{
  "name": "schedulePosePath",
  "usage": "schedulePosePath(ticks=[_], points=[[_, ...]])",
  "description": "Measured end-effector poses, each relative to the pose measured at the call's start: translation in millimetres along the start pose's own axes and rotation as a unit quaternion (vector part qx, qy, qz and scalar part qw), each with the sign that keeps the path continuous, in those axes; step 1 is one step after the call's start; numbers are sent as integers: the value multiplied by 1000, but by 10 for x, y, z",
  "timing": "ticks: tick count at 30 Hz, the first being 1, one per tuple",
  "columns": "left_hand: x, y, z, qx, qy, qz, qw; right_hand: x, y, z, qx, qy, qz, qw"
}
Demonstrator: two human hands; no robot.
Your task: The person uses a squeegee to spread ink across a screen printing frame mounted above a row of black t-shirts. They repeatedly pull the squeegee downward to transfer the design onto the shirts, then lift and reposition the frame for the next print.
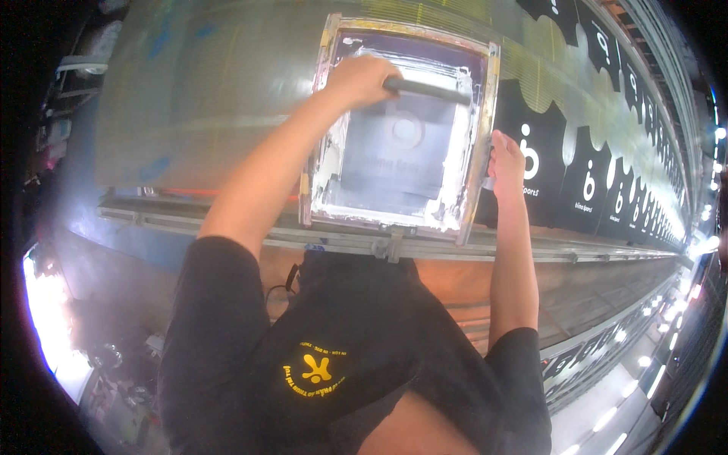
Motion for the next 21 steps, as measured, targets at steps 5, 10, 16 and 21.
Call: schedulePosePath(ticks=[5, 10, 16, 21], points=[[647, 570, 1527, 75, 95, 30, 992, 30, -177, 91, -24, -27, -38, 999], [710, 965, 2338, 87, 148, -21, 985, 82, -155, 39, -62, -19, -10, 998], [602, 994, 2336, -48, 173, 108, 978, -611, 42, 45, -223, 50, 100, 968], [877, 243, 2654, -342, 224, 301, 862, -588, -754, 1293, -288, 15, 51, 956]])
Point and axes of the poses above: each hand's wrist, its own z-axis away from the middle knuckle, its own x-axis out of the palm, y = z × x, the point moved 7 cm from there along -z, towards the middle knuckle, and after that the axes turned 7 degrees about -z, right-handed, at the moved point
